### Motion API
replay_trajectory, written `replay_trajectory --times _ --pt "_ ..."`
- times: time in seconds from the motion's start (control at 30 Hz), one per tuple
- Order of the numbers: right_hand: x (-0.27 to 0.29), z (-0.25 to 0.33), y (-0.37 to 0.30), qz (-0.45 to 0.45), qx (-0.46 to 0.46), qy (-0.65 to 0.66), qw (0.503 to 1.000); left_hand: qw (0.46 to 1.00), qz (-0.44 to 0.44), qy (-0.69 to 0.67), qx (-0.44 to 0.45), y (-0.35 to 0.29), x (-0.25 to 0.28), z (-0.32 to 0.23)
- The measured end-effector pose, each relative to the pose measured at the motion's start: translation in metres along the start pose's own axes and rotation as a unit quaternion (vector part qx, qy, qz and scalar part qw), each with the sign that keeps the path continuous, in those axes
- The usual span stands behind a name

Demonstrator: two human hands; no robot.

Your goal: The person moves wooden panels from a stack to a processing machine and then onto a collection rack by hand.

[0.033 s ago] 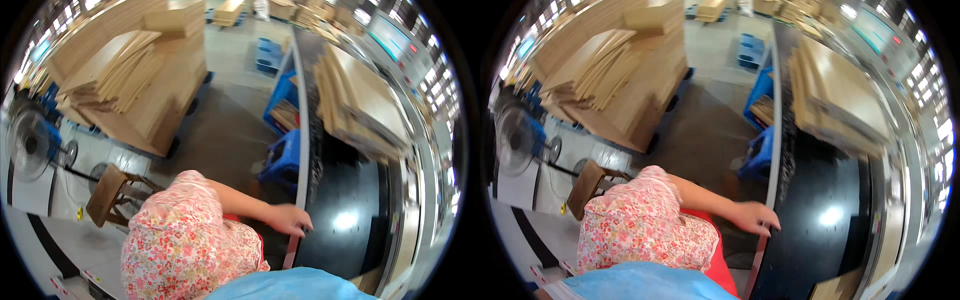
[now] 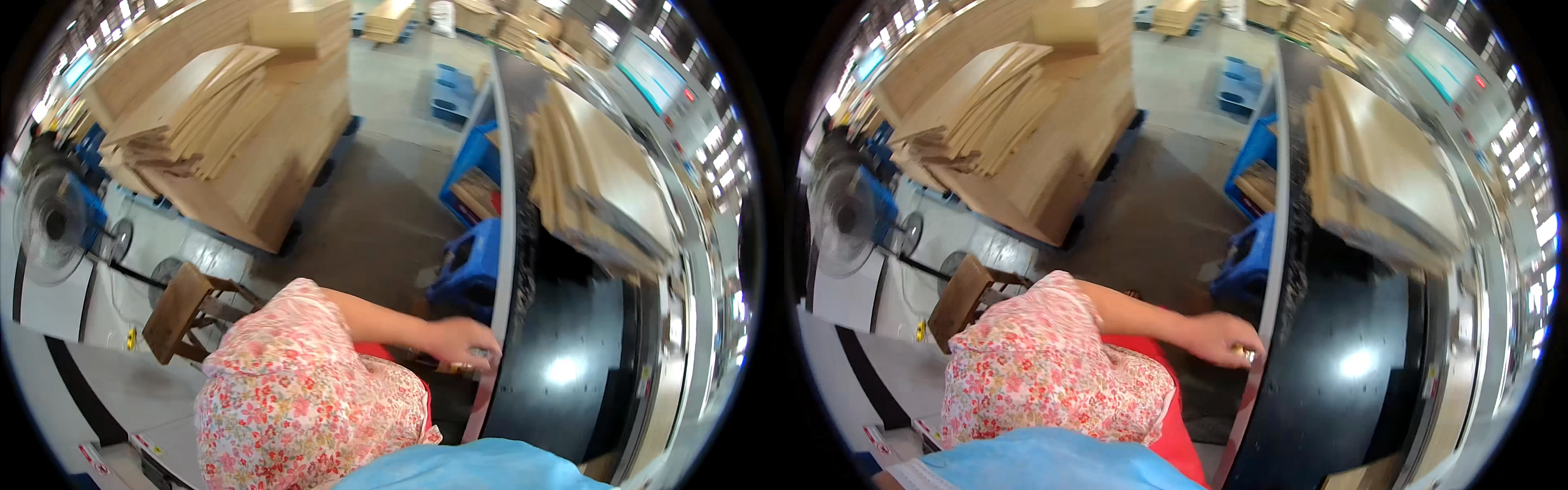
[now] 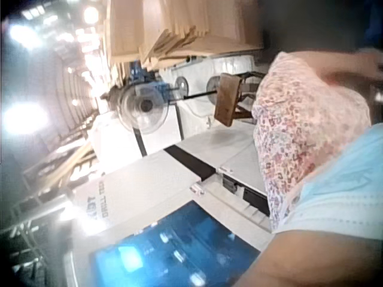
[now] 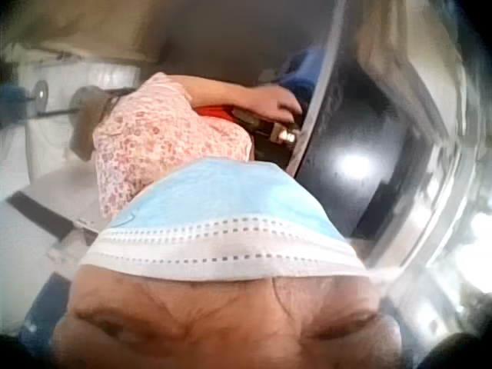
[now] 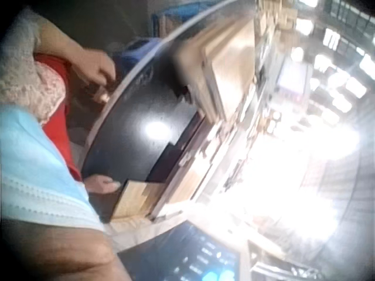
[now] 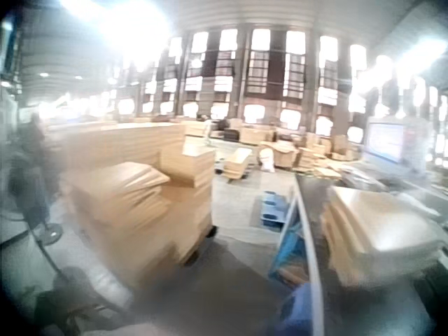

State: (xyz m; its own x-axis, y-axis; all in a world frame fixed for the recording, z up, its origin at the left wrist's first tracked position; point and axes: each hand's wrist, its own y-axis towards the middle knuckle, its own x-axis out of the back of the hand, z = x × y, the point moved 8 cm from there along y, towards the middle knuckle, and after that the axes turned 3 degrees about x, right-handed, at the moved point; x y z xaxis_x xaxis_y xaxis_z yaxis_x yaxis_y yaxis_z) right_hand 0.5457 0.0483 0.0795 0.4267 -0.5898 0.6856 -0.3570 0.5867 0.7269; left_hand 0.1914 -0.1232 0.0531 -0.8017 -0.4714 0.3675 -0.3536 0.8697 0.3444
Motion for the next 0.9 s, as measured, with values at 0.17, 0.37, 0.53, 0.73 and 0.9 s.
replay_trajectory --times 0.17,0.37,0.53,0.73,0.9 --pt "-0.082 0.286 -0.004 0.289 0.167 0.42 0.844 0.9 -0.366 -0.006 0.237 -0.139 0.202 0.084" --pt "-0.099 0.519 0.031 0.356 0.253 0.577 0.69 0.854 -0.483 -0.003 0.191 -0.192 0.322 0.085" --pt "-0.114 0.669 0.051 0.391 0.278 0.657 0.581 0.806 -0.571 0.044 0.15 -0.234 0.407 0.068" --pt "-0.108 0.829 0.053 0.408 0.402 0.695 0.435 0.7 -0.704 0.059 0.104 -0.286 0.455 0.078" --pt "-0.119 0.947 0.07 0.456 0.426 0.706 0.336 0.616 -0.77 0.107 0.127 -0.301 0.488 0.079"
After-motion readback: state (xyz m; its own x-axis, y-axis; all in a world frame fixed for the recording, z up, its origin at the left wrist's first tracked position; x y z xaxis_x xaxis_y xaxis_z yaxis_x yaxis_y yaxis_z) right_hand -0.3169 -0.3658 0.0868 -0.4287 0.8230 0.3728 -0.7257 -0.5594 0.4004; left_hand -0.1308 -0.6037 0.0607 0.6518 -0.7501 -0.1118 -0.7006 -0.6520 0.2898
